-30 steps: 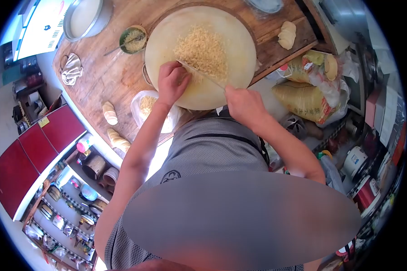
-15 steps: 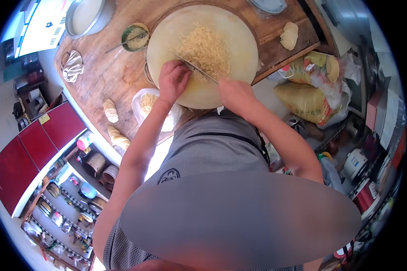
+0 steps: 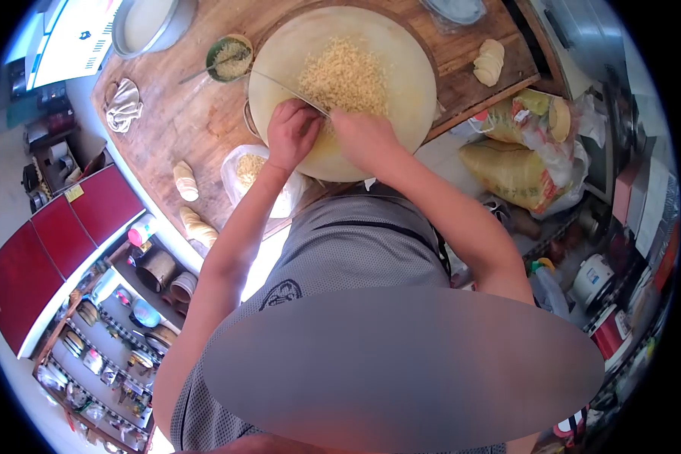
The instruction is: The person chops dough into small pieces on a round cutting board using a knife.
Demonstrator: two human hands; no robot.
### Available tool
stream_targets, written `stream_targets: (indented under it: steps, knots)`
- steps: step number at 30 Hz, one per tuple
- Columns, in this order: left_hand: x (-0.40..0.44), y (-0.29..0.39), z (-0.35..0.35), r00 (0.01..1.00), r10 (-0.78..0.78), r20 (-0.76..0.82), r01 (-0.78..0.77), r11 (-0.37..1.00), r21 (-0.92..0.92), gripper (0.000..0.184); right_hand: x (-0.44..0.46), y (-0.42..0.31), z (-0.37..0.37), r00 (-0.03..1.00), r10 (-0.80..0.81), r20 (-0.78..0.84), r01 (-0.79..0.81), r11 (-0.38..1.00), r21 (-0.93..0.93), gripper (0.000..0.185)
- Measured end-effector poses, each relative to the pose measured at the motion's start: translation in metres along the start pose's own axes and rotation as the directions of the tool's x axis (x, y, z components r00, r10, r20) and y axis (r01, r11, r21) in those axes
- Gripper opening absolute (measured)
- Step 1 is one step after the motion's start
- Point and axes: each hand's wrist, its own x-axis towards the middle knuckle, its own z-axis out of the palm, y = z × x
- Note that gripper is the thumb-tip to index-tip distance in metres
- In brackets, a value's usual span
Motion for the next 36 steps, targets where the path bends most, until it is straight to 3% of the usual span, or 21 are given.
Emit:
stream_targets:
  steps: [3,8,15,26,29,31,32,35,36]
  knots:
    - [0.001,-0.001,0.001,1.000,0.012,-0.013,-0.012,1.000,0.004,0.016,0.012,-0.004,-0.008,0.999,-0.029,-0.014,0.030,0.999,0.039,0.018]
    - [-0.001,0.000,0.001,0.999,0.004,-0.036,-0.004,1.000,-0.002,0.017,-0.048,0.026,-0.009,0.995,0.083,0.063,-0.084,0.996,0.021,0.017]
    - [-0.003,0.000,0.001,1.000,-0.018,-0.023,0.017,1.000,-0.023,0.017,-0.082,0.028,-0.029,0.998,0.045,0.037,-0.046,0.998,0.041,0.013]
    - [-0.003,-0.001,-0.001,1.000,0.002,0.009,-0.002,1.000,0.015,0.017,0.017,-0.004,0.000,0.999,-0.022,-0.050,0.026,0.996,0.080,0.014]
    - [-0.009,-0.006,-0.001,0.999,-0.035,0.011,0.035,0.999,-0.034,0.016,0.007,0.004,-0.002,0.999,0.010,-0.032,-0.007,0.995,0.099,0.016]
    - [-0.013,-0.004,-0.002,0.967,-0.237,-0.091,0.211,0.950,-0.232,0.020,-0.018,0.016,-0.007,0.992,0.115,0.049,-0.119,0.990,0.077,0.020]
    - [-0.012,-0.004,-0.003,0.968,-0.233,-0.096,0.206,0.951,-0.232,0.020,-0.028,0.025,-0.009,0.993,0.113,0.045,-0.116,0.991,0.073,0.020]
    - [-0.013,-0.003,0.000,0.938,-0.301,-0.173,0.289,0.953,-0.095,0.032,-0.045,0.042,-0.014,0.992,0.106,0.063,-0.115,0.983,0.147,0.025]
    - [-0.014,0.000,0.006,0.945,-0.305,-0.115,0.313,0.948,0.056,0.040,-0.043,0.043,-0.017,0.993,0.092,0.080,-0.103,0.984,0.148,0.026]
